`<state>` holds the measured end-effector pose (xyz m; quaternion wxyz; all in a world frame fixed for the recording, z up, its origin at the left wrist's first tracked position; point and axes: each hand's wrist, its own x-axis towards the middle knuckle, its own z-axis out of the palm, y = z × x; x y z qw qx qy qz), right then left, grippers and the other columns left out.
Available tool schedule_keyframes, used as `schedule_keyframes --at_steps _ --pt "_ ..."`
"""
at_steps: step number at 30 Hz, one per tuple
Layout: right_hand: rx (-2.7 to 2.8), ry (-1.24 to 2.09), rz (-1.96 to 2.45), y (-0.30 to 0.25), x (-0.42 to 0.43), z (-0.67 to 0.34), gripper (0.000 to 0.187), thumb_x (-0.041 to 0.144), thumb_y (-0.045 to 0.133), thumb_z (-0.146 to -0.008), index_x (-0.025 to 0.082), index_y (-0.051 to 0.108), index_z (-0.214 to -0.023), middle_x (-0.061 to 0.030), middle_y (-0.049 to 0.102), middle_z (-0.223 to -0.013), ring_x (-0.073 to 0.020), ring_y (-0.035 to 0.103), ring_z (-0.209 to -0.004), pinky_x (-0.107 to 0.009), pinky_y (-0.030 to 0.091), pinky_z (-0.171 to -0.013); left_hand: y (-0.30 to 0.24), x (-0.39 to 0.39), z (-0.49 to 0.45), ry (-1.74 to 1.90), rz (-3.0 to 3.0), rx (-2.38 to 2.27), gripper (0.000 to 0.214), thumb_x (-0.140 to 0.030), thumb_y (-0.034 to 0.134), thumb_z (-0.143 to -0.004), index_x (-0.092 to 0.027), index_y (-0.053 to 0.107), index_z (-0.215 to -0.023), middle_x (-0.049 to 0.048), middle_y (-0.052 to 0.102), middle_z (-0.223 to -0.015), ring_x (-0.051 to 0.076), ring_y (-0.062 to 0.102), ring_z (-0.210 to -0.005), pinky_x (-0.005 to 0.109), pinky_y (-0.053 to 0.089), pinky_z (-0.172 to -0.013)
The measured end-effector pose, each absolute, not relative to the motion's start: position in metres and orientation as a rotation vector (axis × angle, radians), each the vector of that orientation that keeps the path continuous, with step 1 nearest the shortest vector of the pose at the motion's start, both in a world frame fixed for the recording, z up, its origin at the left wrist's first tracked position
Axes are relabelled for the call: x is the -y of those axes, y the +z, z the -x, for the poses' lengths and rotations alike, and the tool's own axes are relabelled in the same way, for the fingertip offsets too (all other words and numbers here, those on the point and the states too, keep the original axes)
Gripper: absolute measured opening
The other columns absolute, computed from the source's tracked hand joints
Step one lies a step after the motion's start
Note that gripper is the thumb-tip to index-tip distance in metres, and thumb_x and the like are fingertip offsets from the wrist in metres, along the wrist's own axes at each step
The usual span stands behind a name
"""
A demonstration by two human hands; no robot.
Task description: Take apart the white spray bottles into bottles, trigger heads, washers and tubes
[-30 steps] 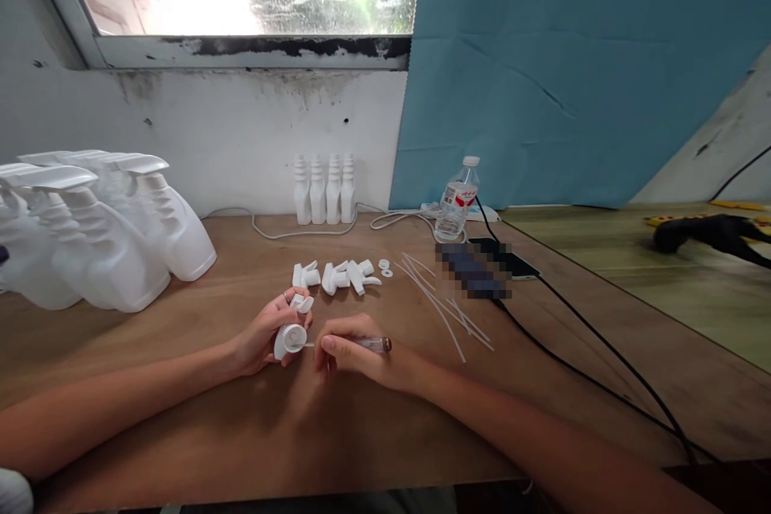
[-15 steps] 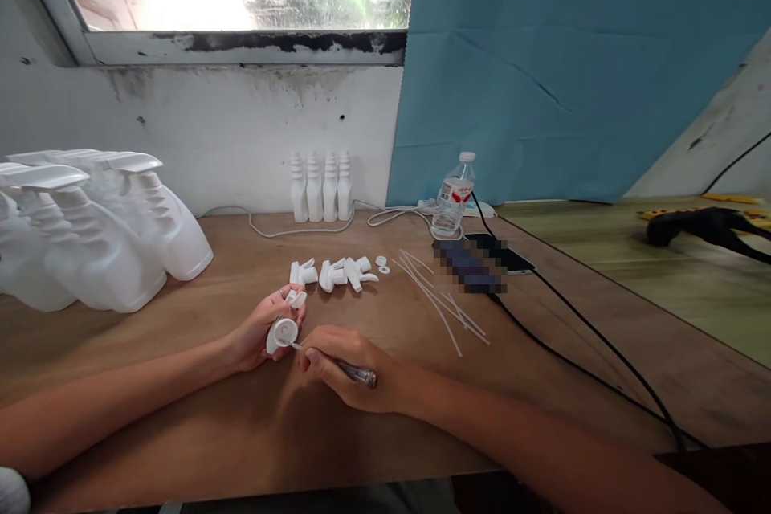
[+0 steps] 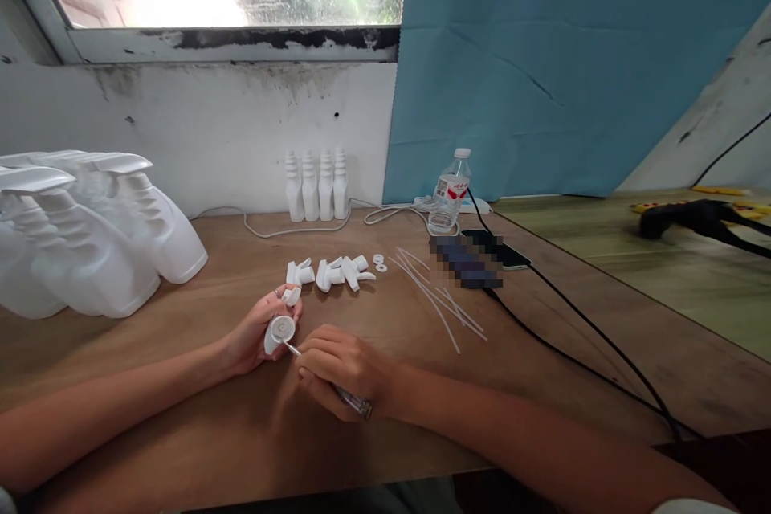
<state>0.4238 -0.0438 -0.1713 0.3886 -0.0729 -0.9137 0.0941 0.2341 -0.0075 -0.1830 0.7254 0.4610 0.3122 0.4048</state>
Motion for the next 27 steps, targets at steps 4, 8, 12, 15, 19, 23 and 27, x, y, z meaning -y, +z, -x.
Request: schedule_keyframes --at_steps 4,8,12,15,19,23,27 --pt "2.335 0.137 0.219 -0.172 0.042 -0.422 0.014 0.008 0.038 -0.089 0.016 0.049 -0.087 -0.0081 0.061 -0.075 -0.0164 0.054 -0.072 -0.030 0.044 -0.068 -0.184 0.006 -0.235 0.909 -1.001 -0.712 0.021 -0.017 0.051 -0.073 -0.022 0.038 -0.089 -0.0064 0.051 -0.070 0.009 0.048 -0.031 0.016 0.026 -0.024" --pt "2.319 0.281 0.331 -0.166 0.048 -0.426 0.018 0.013 0.036 -0.092 0.016 0.050 -0.082 -0.0042 0.057 -0.071 -0.0141 0.051 -0.067 -0.028 0.041 -0.066 -0.182 0.009 -0.237 0.923 -1.011 -0.729 0.026 -0.018 0.053 -0.072 -0.024 0.037 -0.092 -0.0067 0.052 -0.074 0.009 0.049 -0.031 0.016 0.025 -0.025" --pt "2.277 0.663 0.629 -0.159 0.053 -0.429 0.028 0.018 0.030 -0.099 0.017 0.051 -0.079 0.0005 0.055 -0.073 -0.0088 0.052 -0.067 -0.021 0.043 -0.066 -0.178 0.011 -0.239 0.922 -1.026 -0.772 0.028 -0.020 0.055 -0.072 -0.024 0.035 -0.092 -0.0073 0.051 -0.071 0.009 0.048 -0.031 0.015 0.023 -0.026" --pt "2.289 0.513 0.524 -0.160 0.052 -0.428 0.021 0.016 0.035 -0.096 0.016 0.053 -0.086 -0.0030 0.057 -0.081 -0.0111 0.053 -0.074 -0.023 0.044 -0.071 -0.175 0.012 -0.240 0.923 -1.026 -0.820 0.023 -0.023 0.054 -0.073 -0.023 0.036 -0.089 -0.0073 0.048 -0.065 0.008 0.046 -0.031 0.014 0.019 -0.027" --pt "2.327 0.132 0.380 -0.166 0.048 -0.423 0.014 0.008 0.042 -0.089 0.014 0.054 -0.091 -0.0079 0.060 -0.085 -0.0159 0.051 -0.078 -0.030 0.043 -0.072 -0.173 0.013 -0.242 0.950 -1.010 -0.858 0.025 -0.025 0.055 -0.073 -0.023 0.036 -0.088 -0.0075 0.048 -0.064 0.009 0.045 -0.032 0.016 0.024 -0.028" --pt "2.358 -0.039 0.385 -0.170 0.046 -0.422 0.015 0.007 0.045 -0.086 0.013 0.055 -0.094 -0.0092 0.060 -0.084 -0.0176 0.052 -0.079 -0.032 0.044 -0.071 -0.171 0.015 -0.245 0.952 -0.987 -0.881 0.029 -0.030 0.059 -0.074 -0.024 0.035 -0.090 -0.0073 0.048 -0.064 0.009 0.046 -0.035 0.014 0.021 -0.028" --pt "2.344 -0.032 0.425 -0.167 0.047 -0.424 0.017 0.008 0.046 -0.086 0.014 0.057 -0.097 -0.0108 0.059 -0.094 -0.0186 0.054 -0.087 -0.034 0.048 -0.076 -0.171 0.016 -0.245 0.954 -0.975 -0.874 0.033 -0.035 0.061 -0.075 -0.024 0.035 -0.090 -0.0077 0.046 -0.060 0.009 0.044 -0.037 0.013 0.019 -0.029"
